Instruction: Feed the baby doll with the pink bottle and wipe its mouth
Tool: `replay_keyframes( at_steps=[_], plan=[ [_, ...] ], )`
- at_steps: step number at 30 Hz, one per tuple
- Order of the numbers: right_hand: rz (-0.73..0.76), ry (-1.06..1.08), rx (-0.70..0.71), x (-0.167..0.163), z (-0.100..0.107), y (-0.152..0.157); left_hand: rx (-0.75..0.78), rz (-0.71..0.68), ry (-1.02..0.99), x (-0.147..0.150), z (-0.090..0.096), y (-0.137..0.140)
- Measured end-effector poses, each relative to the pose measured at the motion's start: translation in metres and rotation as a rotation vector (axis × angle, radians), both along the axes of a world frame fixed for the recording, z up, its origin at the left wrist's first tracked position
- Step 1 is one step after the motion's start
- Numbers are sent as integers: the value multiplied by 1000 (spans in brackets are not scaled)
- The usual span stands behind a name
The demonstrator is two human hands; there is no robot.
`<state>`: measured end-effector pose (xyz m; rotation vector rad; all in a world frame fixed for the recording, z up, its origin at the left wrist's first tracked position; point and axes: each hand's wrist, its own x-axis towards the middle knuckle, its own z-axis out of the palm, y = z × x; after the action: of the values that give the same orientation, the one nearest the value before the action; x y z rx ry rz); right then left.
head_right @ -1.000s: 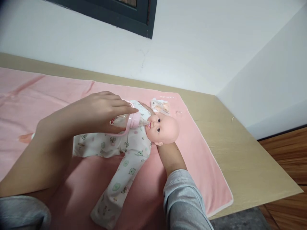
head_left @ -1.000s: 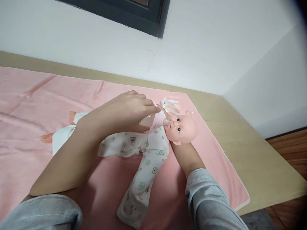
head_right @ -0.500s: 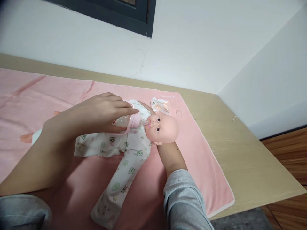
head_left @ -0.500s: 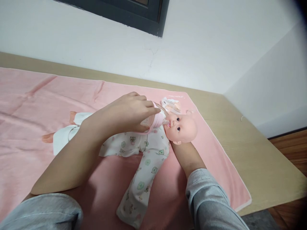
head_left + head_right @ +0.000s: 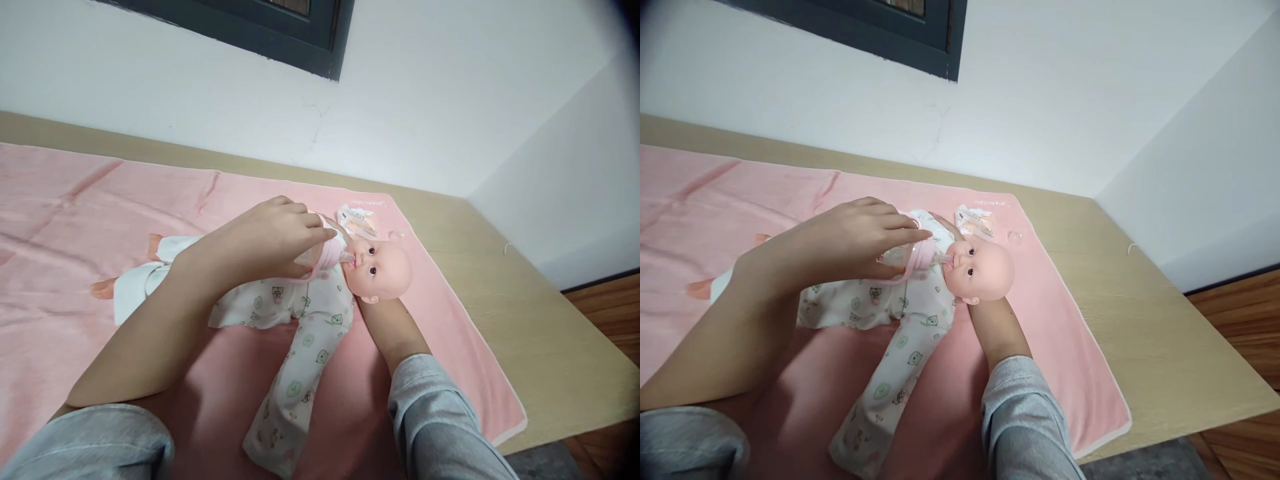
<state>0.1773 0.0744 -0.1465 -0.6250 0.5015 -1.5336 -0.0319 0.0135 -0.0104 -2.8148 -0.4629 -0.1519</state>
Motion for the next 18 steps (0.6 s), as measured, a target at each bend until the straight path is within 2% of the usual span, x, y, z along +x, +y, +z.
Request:
replay_keyframes(
  at_steps=[4,10,13,15,18],
  plan=[
    [-13,-75,155,10,-7,-4,10,-11,2,0,0,0],
    [-373,-334,466,27,1,3,0,9,28,1,2,-2],
    [-449,-324,620,27,8,3,-5,9,18,1,2,-2],
    [-462,-325,582,25,9,1,-4,5,17,1,2,-3],
    [-455,-271,411,19,9,-3,0,-5,18,0,2,-3]
  ],
)
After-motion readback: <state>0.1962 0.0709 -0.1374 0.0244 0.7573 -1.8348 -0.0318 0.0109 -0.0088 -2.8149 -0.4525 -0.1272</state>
